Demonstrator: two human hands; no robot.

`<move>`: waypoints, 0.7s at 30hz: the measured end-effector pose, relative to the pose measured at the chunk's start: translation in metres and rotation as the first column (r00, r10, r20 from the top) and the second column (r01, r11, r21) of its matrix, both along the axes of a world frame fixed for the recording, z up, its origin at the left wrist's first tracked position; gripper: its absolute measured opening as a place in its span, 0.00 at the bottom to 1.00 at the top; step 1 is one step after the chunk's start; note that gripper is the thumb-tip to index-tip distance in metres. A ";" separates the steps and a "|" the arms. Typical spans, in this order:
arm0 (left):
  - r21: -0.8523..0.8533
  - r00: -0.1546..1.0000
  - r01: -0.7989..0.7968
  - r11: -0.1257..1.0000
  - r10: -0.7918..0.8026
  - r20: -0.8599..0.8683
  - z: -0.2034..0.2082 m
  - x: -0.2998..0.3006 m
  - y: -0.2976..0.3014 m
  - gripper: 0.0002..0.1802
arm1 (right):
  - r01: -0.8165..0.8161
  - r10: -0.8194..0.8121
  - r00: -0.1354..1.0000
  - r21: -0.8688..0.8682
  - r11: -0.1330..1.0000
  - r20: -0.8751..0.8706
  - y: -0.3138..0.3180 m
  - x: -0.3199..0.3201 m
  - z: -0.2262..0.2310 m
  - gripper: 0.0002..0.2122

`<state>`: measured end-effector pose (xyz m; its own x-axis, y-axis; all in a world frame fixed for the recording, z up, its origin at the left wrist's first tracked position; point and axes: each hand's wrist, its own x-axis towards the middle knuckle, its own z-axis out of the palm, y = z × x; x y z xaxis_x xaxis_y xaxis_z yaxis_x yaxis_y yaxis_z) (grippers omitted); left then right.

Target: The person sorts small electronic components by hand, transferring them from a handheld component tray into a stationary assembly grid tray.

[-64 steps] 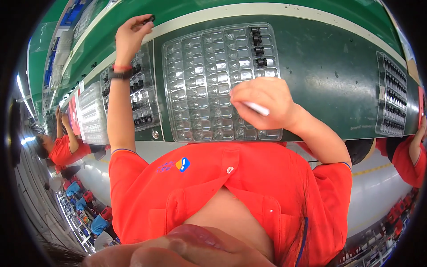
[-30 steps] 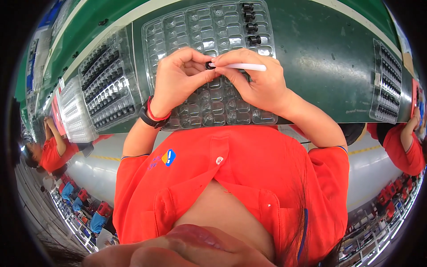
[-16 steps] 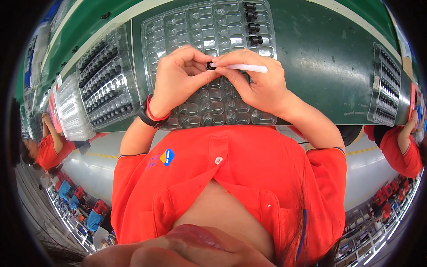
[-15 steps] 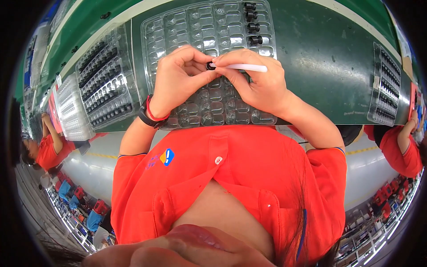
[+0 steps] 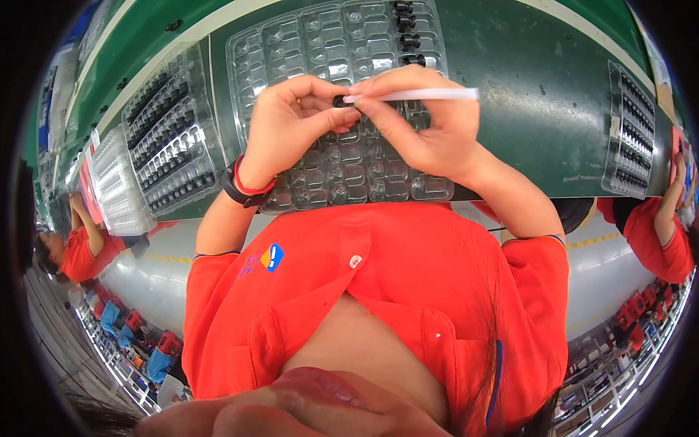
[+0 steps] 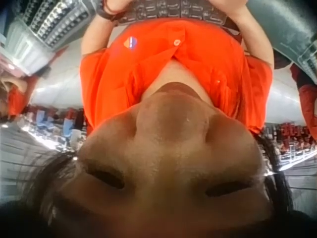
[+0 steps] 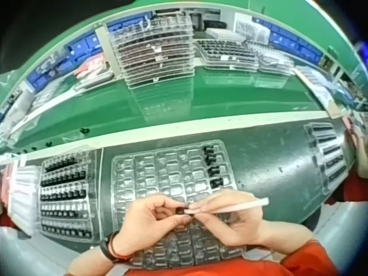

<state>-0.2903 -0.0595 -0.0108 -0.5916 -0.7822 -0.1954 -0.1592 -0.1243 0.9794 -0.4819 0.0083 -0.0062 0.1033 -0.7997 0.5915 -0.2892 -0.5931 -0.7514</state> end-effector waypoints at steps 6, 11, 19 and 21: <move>0.111 1.000 0.019 0.994 -0.018 -0.007 0.005 0.001 -0.003 0.10 | 0.081 -0.086 0.984 0.039 0.996 0.155 0.001 -0.011 -0.003 0.11; 0.123 1.000 0.010 0.992 -0.009 -0.008 0.006 -0.002 -0.003 0.11 | 0.142 -0.141 0.962 0.012 0.990 0.233 0.000 -0.013 -0.003 0.10; -0.274 0.997 0.067 0.960 -0.058 0.042 0.022 -0.018 -0.010 0.11 | 0.219 -0.191 0.949 -0.090 0.972 0.249 -0.004 -0.037 0.001 0.10; -0.654 0.987 0.159 0.740 -0.094 0.133 0.028 -0.030 -0.012 0.12 | 0.250 -0.212 0.930 -0.094 0.964 0.301 -0.005 -0.046 0.002 0.10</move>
<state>-0.3207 -0.0713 0.0177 -0.7006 -0.6531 0.2873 -0.2124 0.5754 0.7898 -0.5275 0.0036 -0.0045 -0.2640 -0.6959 0.6679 -0.2146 -0.6327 -0.7441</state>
